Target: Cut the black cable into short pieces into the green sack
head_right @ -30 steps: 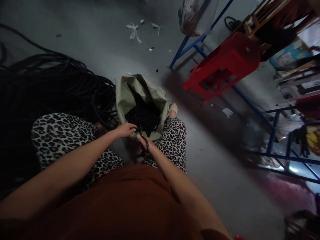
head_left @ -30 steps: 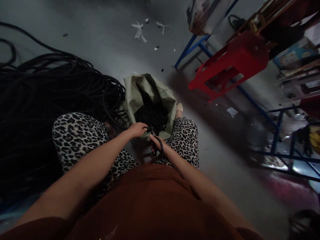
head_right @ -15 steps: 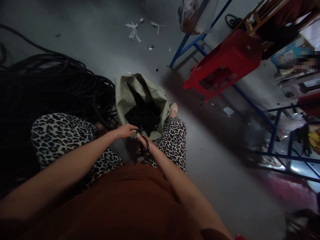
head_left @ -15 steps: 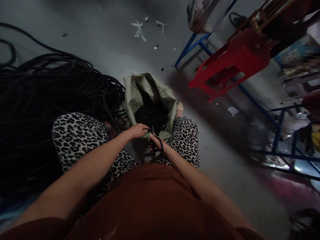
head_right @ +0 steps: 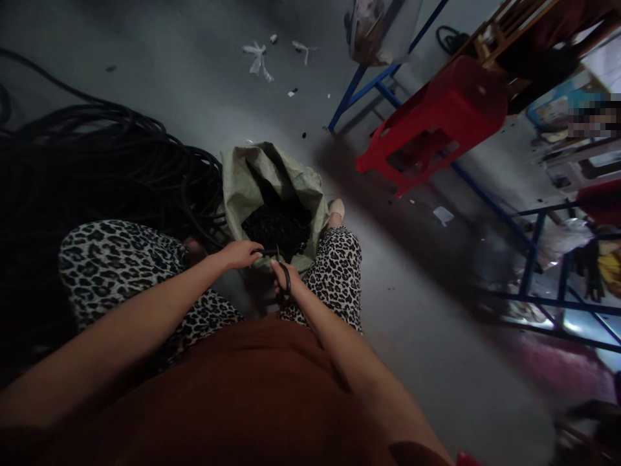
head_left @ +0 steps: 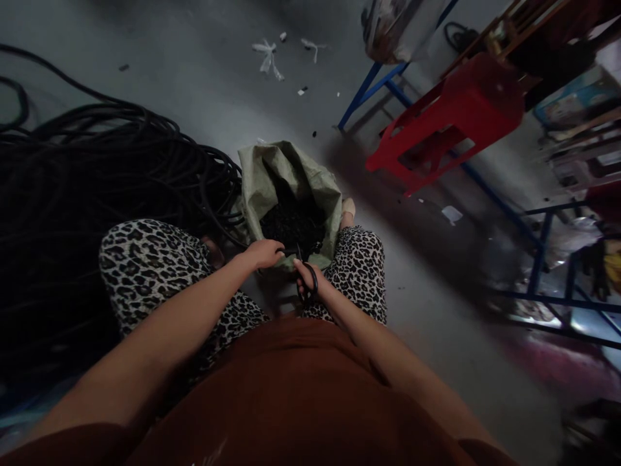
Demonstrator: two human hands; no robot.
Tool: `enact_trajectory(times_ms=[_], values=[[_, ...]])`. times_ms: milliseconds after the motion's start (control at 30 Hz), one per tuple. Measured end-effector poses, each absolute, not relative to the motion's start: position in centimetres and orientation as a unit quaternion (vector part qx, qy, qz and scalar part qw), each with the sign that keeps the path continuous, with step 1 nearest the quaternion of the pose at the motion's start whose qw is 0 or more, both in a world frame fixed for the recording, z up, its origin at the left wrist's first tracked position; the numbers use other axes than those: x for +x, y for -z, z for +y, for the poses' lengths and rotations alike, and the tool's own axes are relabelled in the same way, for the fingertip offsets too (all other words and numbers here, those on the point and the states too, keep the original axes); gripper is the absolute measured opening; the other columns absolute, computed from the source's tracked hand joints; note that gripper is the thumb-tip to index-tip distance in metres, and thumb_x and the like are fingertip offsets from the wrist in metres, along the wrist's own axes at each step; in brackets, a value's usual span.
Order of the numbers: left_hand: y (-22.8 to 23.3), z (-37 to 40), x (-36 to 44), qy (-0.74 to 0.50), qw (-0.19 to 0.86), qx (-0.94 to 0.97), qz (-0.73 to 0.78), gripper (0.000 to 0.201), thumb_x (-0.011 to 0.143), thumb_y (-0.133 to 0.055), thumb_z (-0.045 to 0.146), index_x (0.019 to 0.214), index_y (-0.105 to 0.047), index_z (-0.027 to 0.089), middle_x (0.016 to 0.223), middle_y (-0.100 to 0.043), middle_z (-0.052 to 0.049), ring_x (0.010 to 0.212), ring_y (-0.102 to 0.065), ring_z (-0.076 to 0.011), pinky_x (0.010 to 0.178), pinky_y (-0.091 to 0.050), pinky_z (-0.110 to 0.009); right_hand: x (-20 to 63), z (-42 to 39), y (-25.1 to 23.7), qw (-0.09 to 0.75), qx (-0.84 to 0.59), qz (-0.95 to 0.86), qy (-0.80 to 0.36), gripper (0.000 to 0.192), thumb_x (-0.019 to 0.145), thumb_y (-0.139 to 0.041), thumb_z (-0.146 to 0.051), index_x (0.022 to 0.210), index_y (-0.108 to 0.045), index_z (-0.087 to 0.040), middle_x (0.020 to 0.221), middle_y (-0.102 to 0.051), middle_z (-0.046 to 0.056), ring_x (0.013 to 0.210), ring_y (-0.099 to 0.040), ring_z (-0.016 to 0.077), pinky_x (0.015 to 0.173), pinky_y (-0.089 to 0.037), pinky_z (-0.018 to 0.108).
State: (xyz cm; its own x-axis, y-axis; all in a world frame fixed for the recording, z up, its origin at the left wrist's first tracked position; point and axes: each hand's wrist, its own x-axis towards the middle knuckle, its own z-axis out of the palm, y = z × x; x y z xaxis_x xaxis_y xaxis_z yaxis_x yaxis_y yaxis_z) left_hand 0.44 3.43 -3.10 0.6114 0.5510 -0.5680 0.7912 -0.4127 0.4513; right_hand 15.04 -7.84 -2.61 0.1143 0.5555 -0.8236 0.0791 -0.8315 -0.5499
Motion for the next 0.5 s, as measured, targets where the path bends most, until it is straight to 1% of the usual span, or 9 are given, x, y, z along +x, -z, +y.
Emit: enact_trajectory(times_ms=[233,500], values=[[3.17,3.20,0.41,0.195,0.341,0.824,0.409,0.038,0.088,-0.041,0.040,0.114,-0.067,0.029,0.112,-0.070,-0.005,0.104,-0.062,-0.0254,0.082,-0.049,-0.031,15.22,-8.06,3.40,0.173,-0.738,-0.243,-0.605,0.034,0.092,-0.048,-0.043,0.071,-0.051,-0.016,0.041,-0.044,-0.007,0.027,-0.043,0.0074,0.030,-0.032,0.016],[3.32,3.51,0.32,0.210,0.334,0.817,0.420,0.035,0.087,-0.042,0.036,0.108,-0.069,0.028,0.108,-0.071,-0.005,0.101,-0.064,-0.0232,0.078,-0.048,-0.028,15.31,-8.27,2.96,0.177,-0.739,-0.251,-0.600,0.036,0.089,-0.053,-0.043,0.065,-0.049,-0.017,0.041,-0.042,-0.006,0.029,-0.042,0.0071,0.031,-0.030,0.017]])
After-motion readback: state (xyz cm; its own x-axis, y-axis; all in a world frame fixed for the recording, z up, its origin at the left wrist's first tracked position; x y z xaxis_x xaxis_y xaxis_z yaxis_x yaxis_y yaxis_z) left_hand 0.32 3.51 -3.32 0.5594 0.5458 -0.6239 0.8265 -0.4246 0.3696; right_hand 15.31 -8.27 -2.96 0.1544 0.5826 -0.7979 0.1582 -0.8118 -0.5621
